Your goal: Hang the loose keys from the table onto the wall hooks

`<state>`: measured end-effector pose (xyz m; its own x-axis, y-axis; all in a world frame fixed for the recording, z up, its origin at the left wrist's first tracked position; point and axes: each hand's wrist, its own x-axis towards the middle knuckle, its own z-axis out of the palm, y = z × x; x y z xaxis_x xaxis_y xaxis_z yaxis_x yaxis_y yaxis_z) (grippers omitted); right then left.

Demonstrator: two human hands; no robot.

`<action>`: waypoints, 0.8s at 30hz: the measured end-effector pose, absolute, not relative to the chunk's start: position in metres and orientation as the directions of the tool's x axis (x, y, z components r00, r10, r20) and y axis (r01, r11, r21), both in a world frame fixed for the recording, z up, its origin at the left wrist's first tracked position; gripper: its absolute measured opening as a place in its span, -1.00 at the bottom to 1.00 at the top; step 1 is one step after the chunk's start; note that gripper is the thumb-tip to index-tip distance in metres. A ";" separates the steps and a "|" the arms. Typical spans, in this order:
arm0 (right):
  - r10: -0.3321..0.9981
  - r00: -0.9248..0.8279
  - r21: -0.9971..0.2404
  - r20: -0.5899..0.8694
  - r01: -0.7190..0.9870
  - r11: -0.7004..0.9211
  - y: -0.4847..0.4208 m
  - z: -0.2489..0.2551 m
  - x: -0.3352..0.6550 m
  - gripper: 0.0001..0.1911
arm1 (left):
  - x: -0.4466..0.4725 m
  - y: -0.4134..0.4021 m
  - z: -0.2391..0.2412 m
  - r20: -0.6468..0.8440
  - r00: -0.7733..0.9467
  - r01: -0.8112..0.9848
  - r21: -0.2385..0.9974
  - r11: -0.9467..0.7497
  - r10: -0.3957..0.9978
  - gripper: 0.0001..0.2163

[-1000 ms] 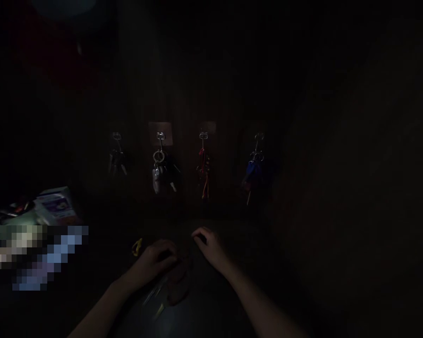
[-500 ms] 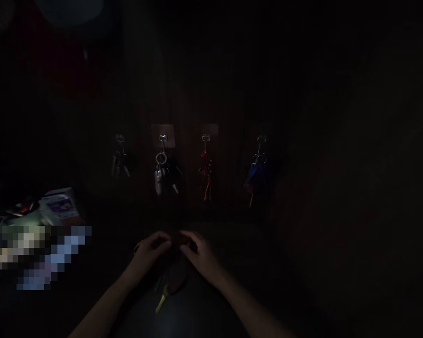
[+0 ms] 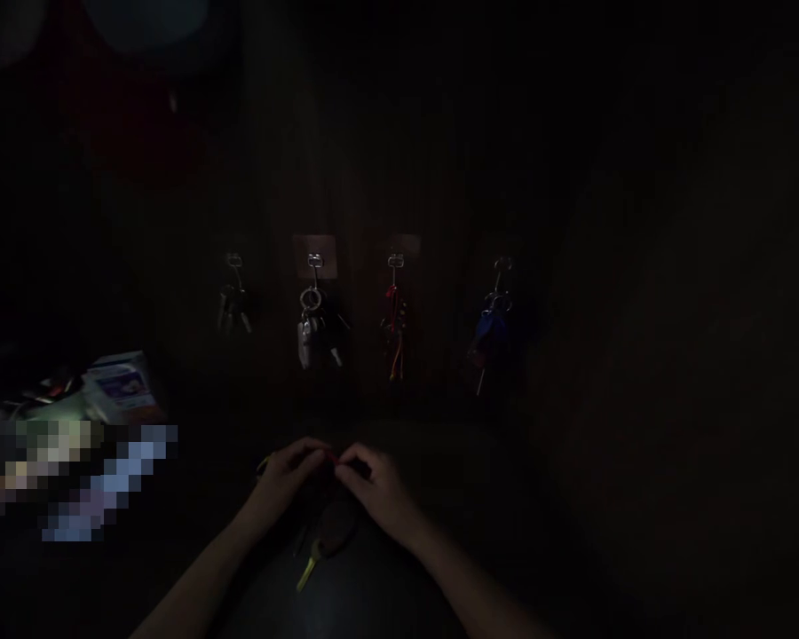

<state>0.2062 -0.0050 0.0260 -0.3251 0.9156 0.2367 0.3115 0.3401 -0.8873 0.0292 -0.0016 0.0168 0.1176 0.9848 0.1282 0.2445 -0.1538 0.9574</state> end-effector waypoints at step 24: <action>0.998 0.070 -0.974 -0.003 -0.226 0.013 0.021 0.014 0.225 -0.73 | 0.032 -0.014 0.029 -0.148 0.542 -0.417 0.807 0.417 0.827 -0.56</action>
